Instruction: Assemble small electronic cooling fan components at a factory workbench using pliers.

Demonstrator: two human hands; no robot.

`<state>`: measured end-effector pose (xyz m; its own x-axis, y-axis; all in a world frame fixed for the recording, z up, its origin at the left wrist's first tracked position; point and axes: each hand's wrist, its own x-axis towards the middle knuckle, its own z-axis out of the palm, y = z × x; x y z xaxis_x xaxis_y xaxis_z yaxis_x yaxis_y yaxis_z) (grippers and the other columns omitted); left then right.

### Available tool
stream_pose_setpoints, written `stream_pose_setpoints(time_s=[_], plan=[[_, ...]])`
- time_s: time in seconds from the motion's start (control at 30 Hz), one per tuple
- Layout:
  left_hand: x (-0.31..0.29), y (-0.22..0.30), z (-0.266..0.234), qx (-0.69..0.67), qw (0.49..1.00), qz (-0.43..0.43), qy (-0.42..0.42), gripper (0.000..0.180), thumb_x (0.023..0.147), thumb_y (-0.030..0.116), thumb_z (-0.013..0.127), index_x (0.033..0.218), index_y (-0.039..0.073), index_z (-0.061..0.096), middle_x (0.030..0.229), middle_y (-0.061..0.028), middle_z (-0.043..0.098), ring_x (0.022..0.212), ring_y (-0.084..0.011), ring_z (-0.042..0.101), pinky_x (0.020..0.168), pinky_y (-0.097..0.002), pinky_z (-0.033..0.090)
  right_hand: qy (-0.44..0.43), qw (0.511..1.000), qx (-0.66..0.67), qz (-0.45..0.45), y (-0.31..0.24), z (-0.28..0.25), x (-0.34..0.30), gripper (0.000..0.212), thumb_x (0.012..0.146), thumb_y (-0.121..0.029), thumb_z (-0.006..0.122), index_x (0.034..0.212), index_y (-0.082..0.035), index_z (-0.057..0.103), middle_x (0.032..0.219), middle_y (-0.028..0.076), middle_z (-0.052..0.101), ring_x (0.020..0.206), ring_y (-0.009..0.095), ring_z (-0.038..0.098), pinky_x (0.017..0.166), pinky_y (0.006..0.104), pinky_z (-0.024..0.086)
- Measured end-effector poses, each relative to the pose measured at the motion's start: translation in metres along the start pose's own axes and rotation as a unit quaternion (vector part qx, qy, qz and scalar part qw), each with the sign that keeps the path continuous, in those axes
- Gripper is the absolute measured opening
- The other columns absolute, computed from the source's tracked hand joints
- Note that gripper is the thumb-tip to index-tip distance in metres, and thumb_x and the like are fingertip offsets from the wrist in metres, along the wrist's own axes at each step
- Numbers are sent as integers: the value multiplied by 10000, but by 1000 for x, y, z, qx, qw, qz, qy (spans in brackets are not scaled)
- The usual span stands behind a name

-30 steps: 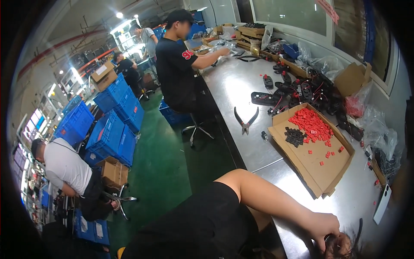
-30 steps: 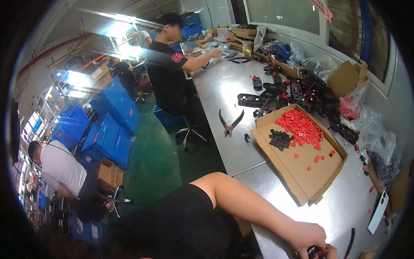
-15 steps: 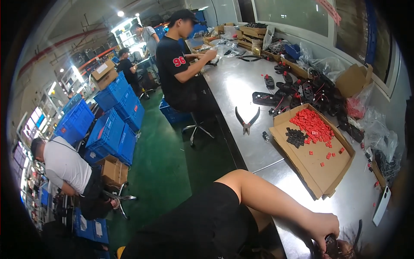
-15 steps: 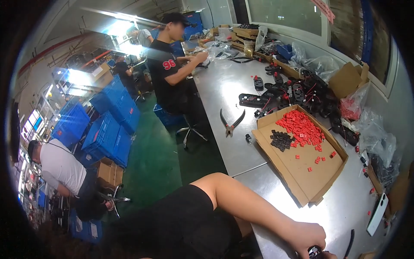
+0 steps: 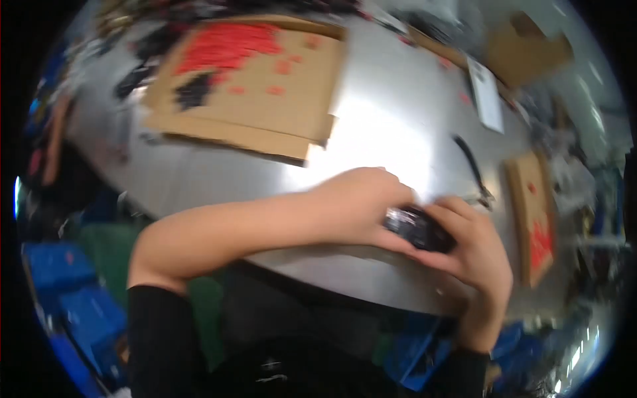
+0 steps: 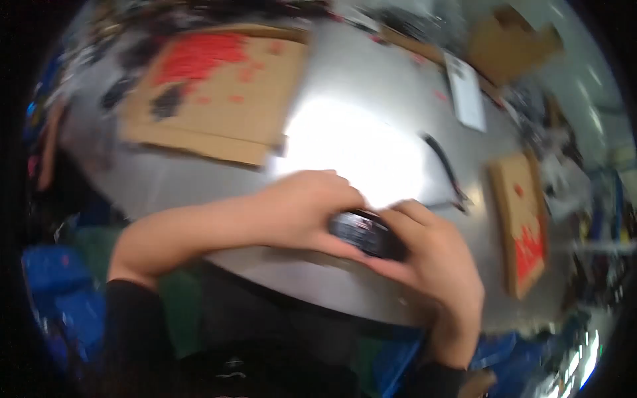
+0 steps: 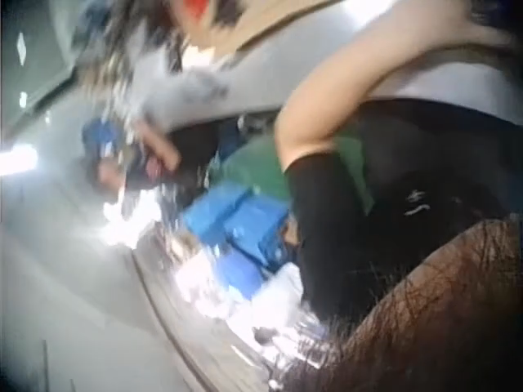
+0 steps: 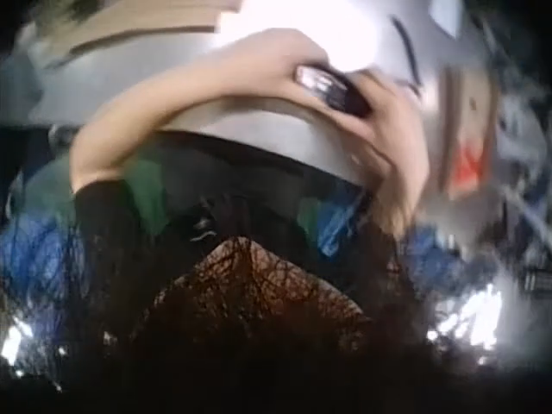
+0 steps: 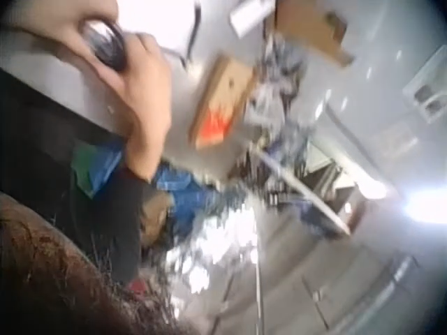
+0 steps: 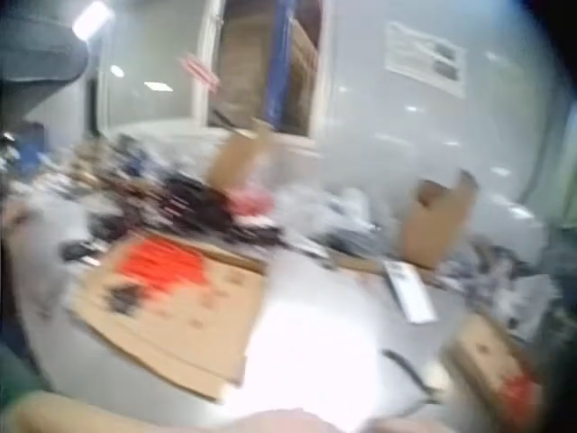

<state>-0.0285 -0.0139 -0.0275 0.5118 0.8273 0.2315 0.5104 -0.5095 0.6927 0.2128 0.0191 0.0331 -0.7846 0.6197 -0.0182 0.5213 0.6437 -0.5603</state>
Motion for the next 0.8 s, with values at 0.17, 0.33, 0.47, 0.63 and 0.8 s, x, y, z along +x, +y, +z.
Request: stream_pose_setpoints(time_s=[0.17,0.33,0.47,0.63,0.8], plan=[[35,5,9,101,989,112,8,577,735,589,811,876,63,621,854,-84,585,853,-294,541,791,-416,437,-2,999,-31,32,15,-12,-26,581,718,-254,868,1209,-13,671,1111,142,663,932,355,682,800,395,553],[39,-2,16,120,984,130,-5,632,733,649,786,863,59,602,862,-76,553,875,-272,517,827,-401,400,-5,999,-32,11,22,-9,-26,607,714,-275,877,1223,-15,675,1125,142,669,907,341,692,770,383,566],[42,1,20,124,984,131,-5,631,739,641,790,904,60,606,890,-80,570,890,-274,521,849,-403,401,-17,998,-54,14,21,-10,-28,598,705,-260,875,1212,-12,676,1110,133,669,900,338,695,763,389,565],[37,3,19,58,993,106,-19,611,735,605,813,957,70,621,936,-71,615,912,-272,533,863,-402,400,3,997,-78,8,13,-5,-30,581,701,-240,871,1198,-12,675,1066,125,655,884,337,691,753,401,559],[38,5,15,26,996,70,-45,603,698,566,860,979,83,634,939,-44,635,952,-260,546,887,-400,394,6,995,-94,27,7,-5,-32,586,697,-226,869,1207,-15,670,1046,118,648,875,330,688,746,407,555]])
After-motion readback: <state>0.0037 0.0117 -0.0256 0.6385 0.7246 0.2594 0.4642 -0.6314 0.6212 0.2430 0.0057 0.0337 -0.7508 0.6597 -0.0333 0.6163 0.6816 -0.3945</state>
